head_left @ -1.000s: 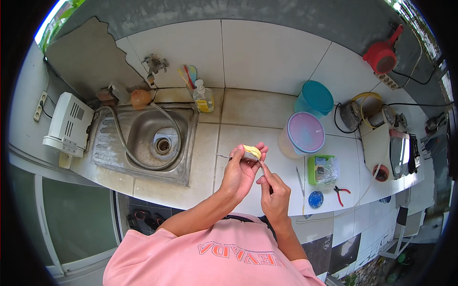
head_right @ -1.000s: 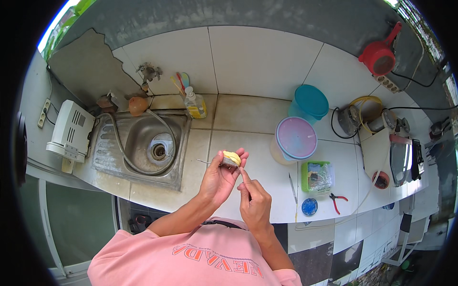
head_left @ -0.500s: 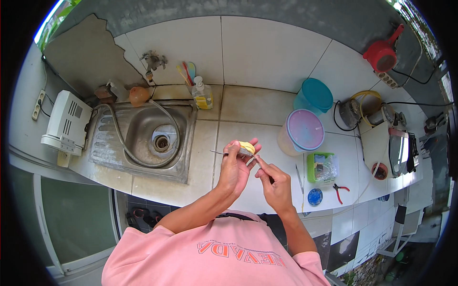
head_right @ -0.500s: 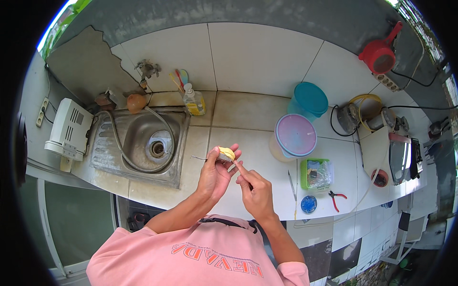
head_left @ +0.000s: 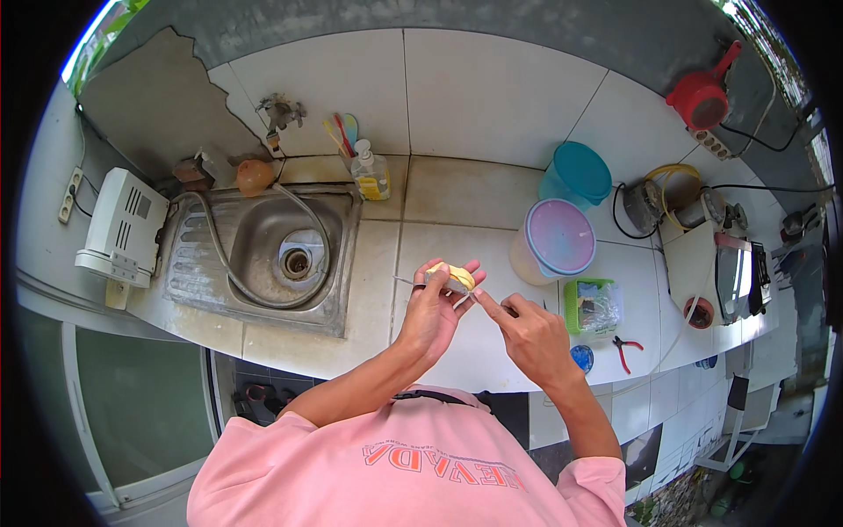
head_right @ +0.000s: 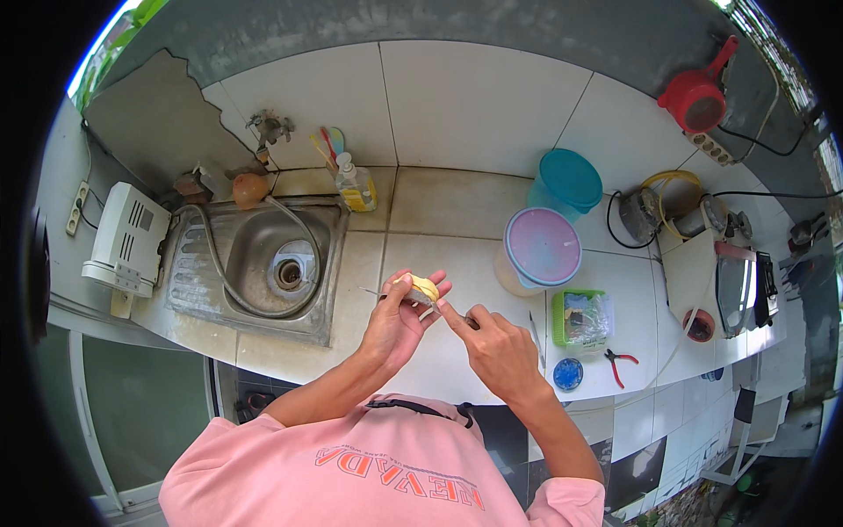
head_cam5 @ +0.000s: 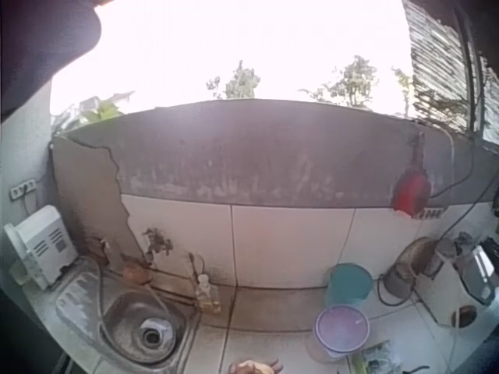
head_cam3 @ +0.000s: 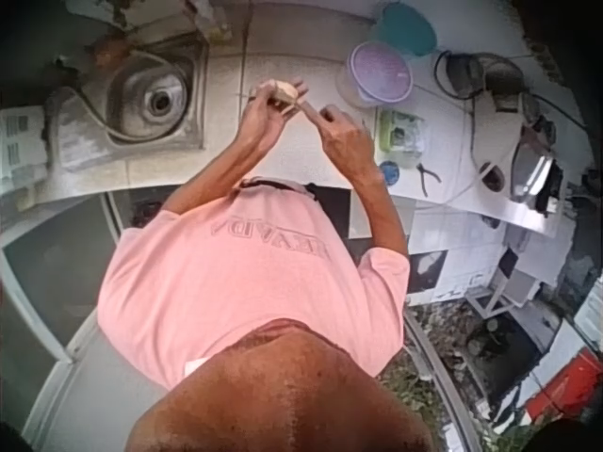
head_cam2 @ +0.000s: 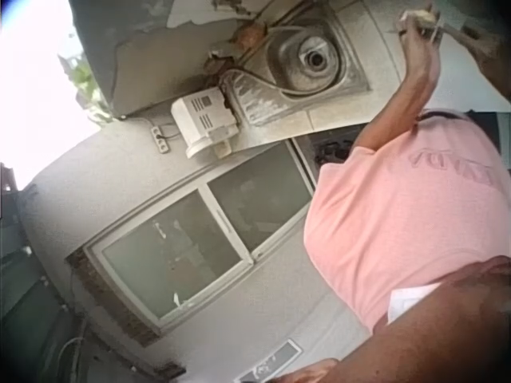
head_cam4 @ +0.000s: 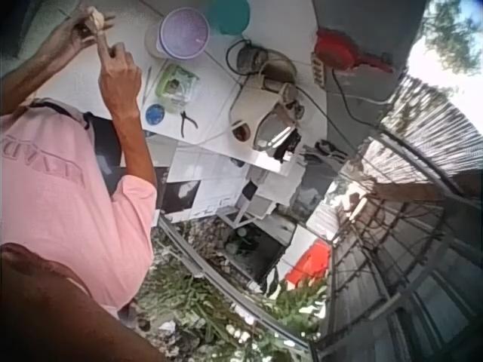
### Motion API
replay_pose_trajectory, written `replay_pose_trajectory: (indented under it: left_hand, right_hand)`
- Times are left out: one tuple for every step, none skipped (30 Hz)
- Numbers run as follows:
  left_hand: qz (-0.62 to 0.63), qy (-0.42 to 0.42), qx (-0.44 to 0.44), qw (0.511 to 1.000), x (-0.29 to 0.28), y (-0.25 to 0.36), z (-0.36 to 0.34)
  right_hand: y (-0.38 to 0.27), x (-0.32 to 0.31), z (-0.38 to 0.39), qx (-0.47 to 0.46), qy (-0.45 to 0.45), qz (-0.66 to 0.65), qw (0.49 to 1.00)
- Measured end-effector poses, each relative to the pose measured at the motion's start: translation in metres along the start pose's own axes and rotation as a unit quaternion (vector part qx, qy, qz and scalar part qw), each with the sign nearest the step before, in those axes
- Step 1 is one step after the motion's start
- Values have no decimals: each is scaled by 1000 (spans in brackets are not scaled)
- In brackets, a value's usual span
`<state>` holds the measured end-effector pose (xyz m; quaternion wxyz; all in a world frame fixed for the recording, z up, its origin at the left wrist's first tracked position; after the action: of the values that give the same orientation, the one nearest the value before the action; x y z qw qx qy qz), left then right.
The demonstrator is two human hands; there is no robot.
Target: Cleaning and adjusting a dental impression model and mixing putty for further preparation.
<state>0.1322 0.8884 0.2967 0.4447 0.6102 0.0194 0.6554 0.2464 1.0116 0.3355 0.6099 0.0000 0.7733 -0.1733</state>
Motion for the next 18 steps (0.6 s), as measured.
replay_pose_trajectory:
  left_hand:
    - [-3, -3, -1, 1000, 0, 2, -1]
    - [-6, -6, -1, 1000, 0, 4, -2]
    - [-4, -5, 2, 1000, -1, 5, -3]
    - [33, 7, -7, 999, -2, 6, -5]
    - [71, 19, -16, 997, -2, 7, -6]
    - [72, 21, -12, 997, -2, 8, -6]
    - [82, 31, -8, 996, 0, 10, -5]
    - [93, 42, -4, 995, 0, 11, -5]
    - [92, 42, -5, 995, 0, 11, -5]
    - [76, 30, 10, 997, -1, 10, -6]
    - [60, 19, 25, 998, -2, 10, -6]
    - [58, 18, 23, 998, -1, 9, -5]
    - [35, -2, 38, 999, -1, 9, -4]
    - [12, -23, 54, 998, 0, 9, -2]
    - [12, -24, 53, 998, 1, 9, -1]
    - [-6, -37, 61, 997, 4, 10, 2]
    - [-24, -50, 69, 996, 6, 10, 3]
    - [-24, -50, 69, 996, 7, 11, 4]
  right_hand:
    - [0, 0, 0, -2, 0, 0, 1000]
    - [1, 2, 0, 22, -19, -46, 999]
    - [1, 3, -1, 44, -38, -93, 994]
    - [0, 4, 0, 40, -39, -93, 994]
    - [0, 5, 2, 66, -48, -145, 986]
    - [-1, 7, 5, 92, -58, -197, 974]
    - [-4, 7, 7, 88, -59, -198, 975]
    - [-8, 7, 10, 121, -48, -247, 960]
    - [-12, 7, 14, 158, -37, -294, 942]
    - [-17, 10, 15, 163, -7, -304, 939]
    - [-21, 13, 13, 165, -7, -305, 938]
    - [-23, 17, 10, 151, 21, -309, 939]
    - [-25, 19, 8, 138, 50, -312, 939]
    - [-27, 19, 6, 141, 52, -312, 938]
    - [-28, 20, 2, 132, 55, -295, 945]
    - [-28, 20, 1, 124, 59, -277, 951]
    - [-27, 19, 0, 124, 60, -277, 951]
    - [-27, 19, 0, 119, 53, -262, 956]
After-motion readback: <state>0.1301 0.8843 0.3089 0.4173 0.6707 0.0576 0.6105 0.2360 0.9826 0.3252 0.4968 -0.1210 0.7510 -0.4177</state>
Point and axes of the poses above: each hand's wrist, its own z-axis away from the middle knuckle, its own x-axis out of the palm, y = z × x, the point moved 1 cm from there along -z, towards the middle knuckle, and after that the axes turned 13 degrees about x, right-handed, at the moved point
